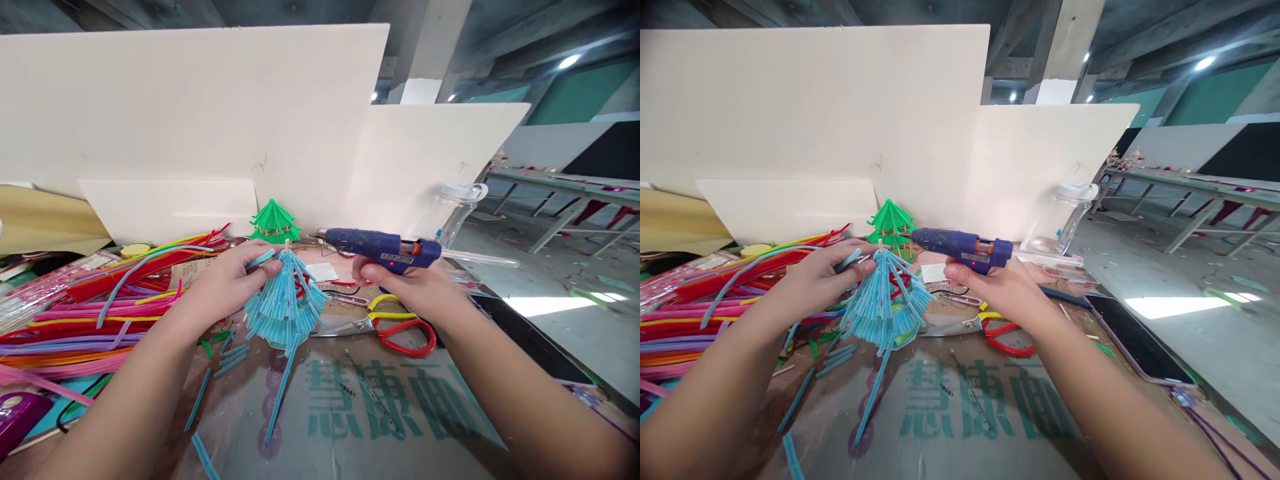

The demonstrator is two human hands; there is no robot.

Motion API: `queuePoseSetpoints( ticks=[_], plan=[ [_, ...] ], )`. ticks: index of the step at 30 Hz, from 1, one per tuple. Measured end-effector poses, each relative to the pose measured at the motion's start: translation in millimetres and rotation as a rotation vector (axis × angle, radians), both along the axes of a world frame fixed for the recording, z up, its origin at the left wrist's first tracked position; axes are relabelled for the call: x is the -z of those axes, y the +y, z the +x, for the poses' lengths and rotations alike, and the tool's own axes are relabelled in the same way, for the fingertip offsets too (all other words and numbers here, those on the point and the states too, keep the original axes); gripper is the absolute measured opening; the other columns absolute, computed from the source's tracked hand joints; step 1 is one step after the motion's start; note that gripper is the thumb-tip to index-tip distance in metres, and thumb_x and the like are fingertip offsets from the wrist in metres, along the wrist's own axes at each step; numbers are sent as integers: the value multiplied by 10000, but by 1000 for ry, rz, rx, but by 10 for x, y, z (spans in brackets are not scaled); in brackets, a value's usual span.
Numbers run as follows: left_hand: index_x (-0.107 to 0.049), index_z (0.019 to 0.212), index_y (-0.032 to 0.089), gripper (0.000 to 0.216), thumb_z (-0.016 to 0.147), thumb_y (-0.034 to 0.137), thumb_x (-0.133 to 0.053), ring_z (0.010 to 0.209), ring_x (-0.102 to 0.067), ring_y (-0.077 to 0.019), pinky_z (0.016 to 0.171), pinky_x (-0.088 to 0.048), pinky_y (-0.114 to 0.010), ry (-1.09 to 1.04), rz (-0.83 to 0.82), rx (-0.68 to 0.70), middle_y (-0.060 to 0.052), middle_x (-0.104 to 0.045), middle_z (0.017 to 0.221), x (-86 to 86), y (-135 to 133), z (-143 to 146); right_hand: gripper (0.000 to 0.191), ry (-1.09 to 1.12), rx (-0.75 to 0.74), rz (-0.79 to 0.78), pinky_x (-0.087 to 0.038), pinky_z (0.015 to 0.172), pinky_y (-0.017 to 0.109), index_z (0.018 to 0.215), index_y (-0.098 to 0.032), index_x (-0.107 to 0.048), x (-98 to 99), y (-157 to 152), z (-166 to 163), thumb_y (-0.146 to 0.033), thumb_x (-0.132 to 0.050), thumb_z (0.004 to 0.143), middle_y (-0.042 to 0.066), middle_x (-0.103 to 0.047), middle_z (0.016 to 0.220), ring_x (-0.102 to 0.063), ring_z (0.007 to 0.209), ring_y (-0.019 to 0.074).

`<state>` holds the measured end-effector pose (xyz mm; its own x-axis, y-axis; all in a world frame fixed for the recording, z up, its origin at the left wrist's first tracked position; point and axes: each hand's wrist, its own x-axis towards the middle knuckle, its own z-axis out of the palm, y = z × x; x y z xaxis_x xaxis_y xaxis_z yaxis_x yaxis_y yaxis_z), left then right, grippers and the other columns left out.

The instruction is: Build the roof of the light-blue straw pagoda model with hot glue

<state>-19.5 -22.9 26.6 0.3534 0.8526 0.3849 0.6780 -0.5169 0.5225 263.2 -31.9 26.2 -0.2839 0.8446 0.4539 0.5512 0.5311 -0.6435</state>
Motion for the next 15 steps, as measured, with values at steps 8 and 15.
queuePoseSetpoints(
  ticks=[8, 15],
  plan=[
    [-656, 1132, 273, 401, 848, 531, -540, 1028, -615, -224, 880, -455, -291, -28, -46, -44, 6, -679, 1144, -58, -85, 65, 298, 32, -120, -16, -541, 798, 352, 924, -246, -700, 5, -59, -89, -509, -585, 841, 9, -731, 929, -680, 887, 221],
    [-691, 1064, 264, 344, 866, 486, -520, 994, -629, -216, 854, -461, -261, 21, -24, -45, 31, -702, 1101, -77, -89, 60, 290, 4, -76, 22, -547, 711, 358, 889, -254, -704, 52, -29, -122, -511, -598, 807, 2, -719, 830, -677, 797, 231]
  ],
)
